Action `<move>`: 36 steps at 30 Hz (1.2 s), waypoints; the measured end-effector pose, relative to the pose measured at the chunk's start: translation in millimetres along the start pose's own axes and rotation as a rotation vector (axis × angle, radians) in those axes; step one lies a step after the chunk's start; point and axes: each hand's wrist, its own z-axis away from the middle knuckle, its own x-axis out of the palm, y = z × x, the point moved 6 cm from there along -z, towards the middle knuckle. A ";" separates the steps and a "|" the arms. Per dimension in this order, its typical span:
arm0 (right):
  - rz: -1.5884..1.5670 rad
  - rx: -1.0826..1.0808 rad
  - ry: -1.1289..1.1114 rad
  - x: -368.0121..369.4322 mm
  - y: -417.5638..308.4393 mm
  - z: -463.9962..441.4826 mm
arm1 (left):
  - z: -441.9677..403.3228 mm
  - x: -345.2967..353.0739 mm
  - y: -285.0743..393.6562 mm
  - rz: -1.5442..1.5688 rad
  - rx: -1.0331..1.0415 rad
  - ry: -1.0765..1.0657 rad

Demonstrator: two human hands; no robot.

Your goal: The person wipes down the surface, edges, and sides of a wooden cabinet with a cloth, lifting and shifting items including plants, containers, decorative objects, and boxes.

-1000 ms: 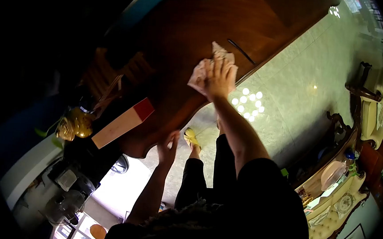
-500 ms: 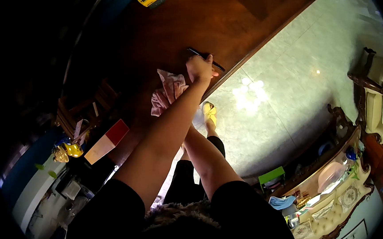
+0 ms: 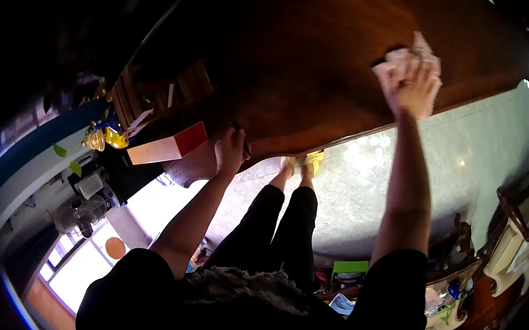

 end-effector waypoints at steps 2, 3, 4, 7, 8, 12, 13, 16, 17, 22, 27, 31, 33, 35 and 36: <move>-0.219 0.154 0.146 30.8 21.4 -24.1 | 0.7 -20.5 -20.7 0.001 0.022 0.043; -0.414 0.198 0.270 32.5 22.9 -25.3 | -2.9 -25.7 -24.1 0.006 0.015 0.046; -0.412 0.191 0.271 30.2 11.5 -22.2 | -9.2 -36.3 -16.6 -0.033 0.066 0.130; -0.389 0.281 0.341 11.7 -29.5 6.5 | -35.5 -66.8 12.4 -0.117 0.105 0.236; -0.393 0.213 0.351 -2.7 -51.2 20.4 | -48.1 -77.7 16.8 -0.182 0.115 0.296; -0.485 0.063 0.338 -48.3 -112.0 71.8 | -109.3 -101.7 7.5 -0.726 0.318 0.532; -0.498 0.064 0.305 -54.8 -116.4 77.4 | -113.8 -104.0 21.0 -0.716 0.317 0.532; -0.498 0.074 0.254 -53.2 -119.4 79.0 | -138.3 -115.3 15.9 -0.689 -0.004 0.411; -0.504 0.075 0.248 -53.4 -119.3 79.1 | -146.4 -117.1 11.0 -0.681 -0.037 0.389; -0.515 0.069 0.256 -54.4 -117.4 79.2 | -142.7 -119.5 17.8 -0.593 0.045 0.477; -0.470 0.063 0.294 -54.2 -118.7 79.2 | -112.0 -113.5 40.8 -0.490 0.038 0.439; -0.459 0.057 0.263 -52.4 -120.3 80.7 | -31.0 -81.6 61.9 -0.416 0.362 0.399; -0.460 0.089 0.226 -52.2 -133.4 89.3 | 8.9 -54.4 39.1 -0.368 0.445 0.247; -0.272 -0.032 -0.023 -60.4 -174.1 118.9 | 50.6 -39.1 23.2 -0.293 0.414 0.132; -0.415 -0.120 -0.048 -76.0 -198.5 140.7 | 66.4 -31.2 6.9 -0.237 0.364 0.094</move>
